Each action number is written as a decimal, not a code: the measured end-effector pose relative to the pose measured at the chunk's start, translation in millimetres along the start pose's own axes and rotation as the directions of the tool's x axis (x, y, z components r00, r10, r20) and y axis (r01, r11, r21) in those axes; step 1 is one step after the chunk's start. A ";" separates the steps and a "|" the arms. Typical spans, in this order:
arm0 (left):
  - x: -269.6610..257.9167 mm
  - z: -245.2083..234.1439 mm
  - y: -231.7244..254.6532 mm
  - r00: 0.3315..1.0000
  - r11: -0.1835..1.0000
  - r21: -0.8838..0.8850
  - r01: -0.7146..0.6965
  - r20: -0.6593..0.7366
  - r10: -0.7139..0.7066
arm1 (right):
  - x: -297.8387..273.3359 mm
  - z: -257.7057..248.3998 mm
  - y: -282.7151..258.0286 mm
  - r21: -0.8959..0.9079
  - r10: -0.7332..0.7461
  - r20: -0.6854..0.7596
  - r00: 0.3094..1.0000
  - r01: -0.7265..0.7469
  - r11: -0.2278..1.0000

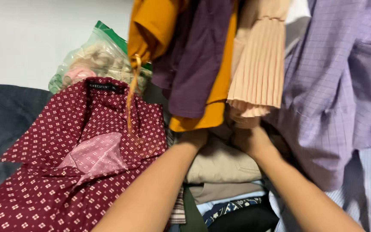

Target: The person folds various garments by hand and stacks them on a white shelf. They repeatedly reach into a laundry basket, pull out items such as shirts, pants, and a patterned top, fold them, and place them on the shelf. A plastic bag containing clothes is also moved and set aside.

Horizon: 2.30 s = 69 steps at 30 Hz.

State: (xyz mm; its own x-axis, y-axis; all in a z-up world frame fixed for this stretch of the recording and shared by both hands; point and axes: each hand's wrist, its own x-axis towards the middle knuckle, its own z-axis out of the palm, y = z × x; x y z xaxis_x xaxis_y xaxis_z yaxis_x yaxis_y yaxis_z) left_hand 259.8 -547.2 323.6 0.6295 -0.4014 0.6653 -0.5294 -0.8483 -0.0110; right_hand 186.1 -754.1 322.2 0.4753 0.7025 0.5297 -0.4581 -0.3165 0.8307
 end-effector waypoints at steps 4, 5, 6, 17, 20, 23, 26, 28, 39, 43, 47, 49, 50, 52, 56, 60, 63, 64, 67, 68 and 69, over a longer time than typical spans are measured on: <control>-9.4 -14.9 5.3 0.986 0.998 -0.051 -0.035 0.162 0.043 | 4.8 28.9 4.8 0.563 0.085 0.468 0.880 -0.371 0.739; -12.8 -24.1 9.8 0.979 0.996 -0.064 -0.065 0.187 0.076 | 3.8 30.6 7.5 0.564 0.089 0.489 0.868 -0.392 0.727; -20.6 -33.6 10.5 0.973 0.994 -0.075 -0.082 0.212 0.096 | 5.9 29.9 1.8 0.576 0.092 0.498 0.862 -0.408 0.709; -161.8 -245.6 -132.1 0.996 0.989 -0.124 0.085 -0.007 -0.087 | 68.3 -188.5 33.5 0.437 0.087 0.803 0.589 -0.683 0.585; -219.0 -267.1 -198.8 0.967 0.968 0.007 0.252 0.029 -0.252 | 102.1 -268.0 39.3 0.672 -0.117 0.741 0.661 -0.734 0.104; -257.6 -243.6 -227.2 0.956 0.956 -0.062 0.288 0.082 -0.282 | 119.0 -315.3 9.6 0.817 0.088 0.575 0.814 -0.565 -0.114; -276.9 -222.3 -233.6 0.959 0.948 -0.203 0.244 0.196 -0.205 | 128.4 -331.8 -32.0 0.959 0.133 0.254 0.958 -0.267 0.093; -290.3 -219.3 -228.3 0.964 0.957 -0.172 0.235 0.164 -0.207 | 133.3 -329.0 -34.3 0.889 0.122 0.393 0.911 -0.411 0.204; -459.6 -170.0 -285.3 0.981 0.977 -0.107 0.187 -0.032 -0.191 | 0.6 -446.4 -69.8 0.604 0.185 0.767 0.614 -0.789 0.115; -538.3 -81.0 -271.1 0.428 0.796 -0.230 0.560 0.903 -0.040 | -47.8 -460.8 -119.4 0.497 -0.207 0.831 0.516 -0.857 -0.137; -575.0 -52.3 -238.8 0.410 0.417 -0.371 0.830 0.912 -0.005 | -65.7 -486.4 -129.5 0.548 -0.411 0.730 0.546 -0.827 -0.126; -577.1 -65.7 -228.5 0.339 0.138 -0.345 0.928 0.938 0.065 | -69.4 -506.2 -129.6 0.530 -0.538 0.681 0.496 -0.842 -0.104; -569.4 -79.5 -225.5 0.303 0.095 -0.314 0.945 0.946 0.115 | -70.0 -512.2 -125.3 0.529 -0.595 0.651 0.471 -0.844 -0.090; -559.8 -114.8 -212.6 0.346 0.026 -0.352 0.936 0.928 0.138 | -74.3 -524.1 -113.5 0.379 -0.806 0.525 0.273 -0.923 -0.066; -543.2 -187.5 -171.2 0.629 -0.079 -0.624 0.777 0.767 0.125 | -86.8 -567.3 -82.6 0.201 -0.996 0.073 0.049 -0.979 -0.034; -516.0 -255.8 -136.0 0.737 -0.216 -0.713 0.666 0.674 0.051 | -73.3 -627.9 -43.8 -0.209 -0.862 -0.156 0.483 -0.868 -0.449; -503.0 -295.5 -107.7 0.921 -0.490 -0.788 0.373 0.378 0.093 | -45.9 -660.6 -28.3 -0.569 -0.417 -0.216 0.883 -0.461 -0.681; -501.8 -305.4 -98.0 0.948 -0.534 -0.794 0.290 0.314 0.048 | -37.4 -664.2 -24.9 -0.631 -0.270 -0.202 0.941 -0.336 -0.699; -495.6 -327.1 -87.3 0.981 -0.643 -0.750 0.155 0.193 0.011 | -2.0 -631.4 -4.5 -0.683 -0.120 0.001 0.993 -0.087 -0.725; -491.5 -332.0 -92.6 0.977 -0.670 -0.716 0.195 0.199 0.071 | 11.2 -615.7 2.8 -0.687 -0.141 0.120 0.983 -0.020 -0.726; -485.8 -335.6 -99.6 0.971 -0.694 -0.680 0.236 0.202 0.132 | 27.2 -599.2 9.2 -0.503 -0.262 0.497 0.827 0.029 -0.864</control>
State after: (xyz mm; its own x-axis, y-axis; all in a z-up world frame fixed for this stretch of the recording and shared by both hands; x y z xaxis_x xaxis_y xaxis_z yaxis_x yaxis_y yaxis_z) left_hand -184.2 -151.8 252.1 0.6561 -0.5709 0.4936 0.1292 0.7293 0.6719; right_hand -255.3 -356.0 241.5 0.8867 0.3467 0.3058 0.0314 0.6148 -0.7880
